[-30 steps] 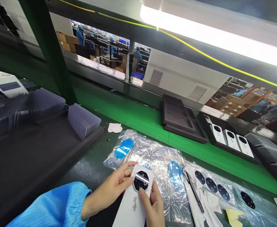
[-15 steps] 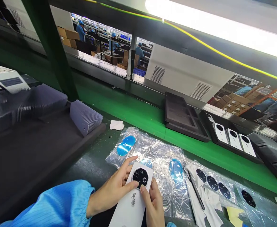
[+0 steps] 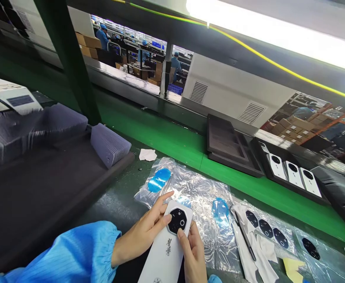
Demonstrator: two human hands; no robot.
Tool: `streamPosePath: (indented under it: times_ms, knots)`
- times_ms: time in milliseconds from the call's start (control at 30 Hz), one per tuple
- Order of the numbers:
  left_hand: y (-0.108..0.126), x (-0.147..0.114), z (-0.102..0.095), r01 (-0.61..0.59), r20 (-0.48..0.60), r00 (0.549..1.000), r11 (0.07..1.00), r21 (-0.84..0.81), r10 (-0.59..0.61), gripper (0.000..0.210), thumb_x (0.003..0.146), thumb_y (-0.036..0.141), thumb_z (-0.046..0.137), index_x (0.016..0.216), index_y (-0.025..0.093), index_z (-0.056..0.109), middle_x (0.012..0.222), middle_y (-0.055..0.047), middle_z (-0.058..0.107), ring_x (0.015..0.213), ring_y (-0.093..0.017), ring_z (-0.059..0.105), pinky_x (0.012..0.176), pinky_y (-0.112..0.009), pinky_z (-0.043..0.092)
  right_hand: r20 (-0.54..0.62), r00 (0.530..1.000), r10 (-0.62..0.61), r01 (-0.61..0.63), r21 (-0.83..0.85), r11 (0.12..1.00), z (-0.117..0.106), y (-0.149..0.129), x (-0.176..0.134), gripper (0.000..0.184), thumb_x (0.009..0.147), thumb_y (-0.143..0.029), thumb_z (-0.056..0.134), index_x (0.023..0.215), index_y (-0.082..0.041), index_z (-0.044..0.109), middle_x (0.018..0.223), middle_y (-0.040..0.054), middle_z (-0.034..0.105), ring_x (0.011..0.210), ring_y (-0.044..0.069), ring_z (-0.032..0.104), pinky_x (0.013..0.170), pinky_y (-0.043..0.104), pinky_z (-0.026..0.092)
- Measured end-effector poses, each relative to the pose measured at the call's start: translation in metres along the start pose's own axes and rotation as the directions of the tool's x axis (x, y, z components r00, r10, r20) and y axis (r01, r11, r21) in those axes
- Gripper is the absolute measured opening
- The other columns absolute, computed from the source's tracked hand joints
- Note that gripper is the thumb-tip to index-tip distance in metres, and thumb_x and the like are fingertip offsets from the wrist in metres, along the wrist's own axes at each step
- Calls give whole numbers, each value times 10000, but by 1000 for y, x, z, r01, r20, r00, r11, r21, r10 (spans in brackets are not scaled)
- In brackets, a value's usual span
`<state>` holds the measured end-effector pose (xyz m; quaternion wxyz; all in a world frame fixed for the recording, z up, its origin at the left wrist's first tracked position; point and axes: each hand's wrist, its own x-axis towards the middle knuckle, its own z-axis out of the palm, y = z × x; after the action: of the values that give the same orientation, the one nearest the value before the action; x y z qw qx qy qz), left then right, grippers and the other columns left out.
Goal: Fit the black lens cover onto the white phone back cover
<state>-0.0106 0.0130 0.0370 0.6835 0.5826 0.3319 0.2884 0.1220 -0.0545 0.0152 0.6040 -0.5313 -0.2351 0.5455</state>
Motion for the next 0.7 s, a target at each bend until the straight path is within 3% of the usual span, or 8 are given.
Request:
streamPosePath:
  times_ms: [133, 267, 367, 567, 700]
  knots:
    - [3, 0, 1, 32, -10, 999, 992, 125, -31, 510, 956, 498, 305, 1392, 232, 311, 997, -48, 582, 1001, -220, 558, 945, -359, 412, -69, 991, -116, 106, -132, 986, 4, -9, -2, 557, 637, -514, 782, 1036, -167, 608, 1055, 92, 688, 966, 240, 646, 824, 304, 520]
    - [4, -4, 5, 20, -36, 999, 961, 276, -10, 506, 946, 484, 271, 1346, 186, 359, 838, -29, 546, 952, -219, 552, 892, -337, 426, -105, 989, -101, 81, -183, 980, 13, -15, -4, 553, 592, -455, 810, 1018, -158, 621, 909, 59, 702, 801, 208, 656, 706, 284, 528]
    - [4, -6, 6, 21, -57, 998, 949, 313, -4, 473, 946, 458, 256, 1313, 192, 391, 905, -42, 568, 1016, -216, 538, 919, -321, 408, -85, 994, -63, 51, -136, 989, 15, -15, -4, 535, 583, -434, 814, 996, -155, 619, 850, 47, 695, 768, 199, 654, 663, 268, 524]
    - [0, -6, 8, -17, -44, 999, 978, 207, 27, 467, 928, 443, 344, 1333, 210, 355, 918, -37, 609, 876, -193, 574, 837, -306, 445, -13, 1000, -20, 19, -80, 997, 15, -17, -4, 563, 568, -422, 841, 1008, -148, 620, 859, 49, 700, 706, 159, 646, 605, 222, 509]
    - [-1, -4, 6, -10, 4, 1000, 986, 165, 9, 491, 918, 424, 366, 1351, 201, 308, 1084, -75, 607, 993, -211, 575, 881, -322, 434, 47, 999, 19, -15, -69, 997, 12, -20, -4, 641, 578, -425, 846, 1100, -145, 601, 915, 68, 705, 707, 179, 661, 611, 254, 521]
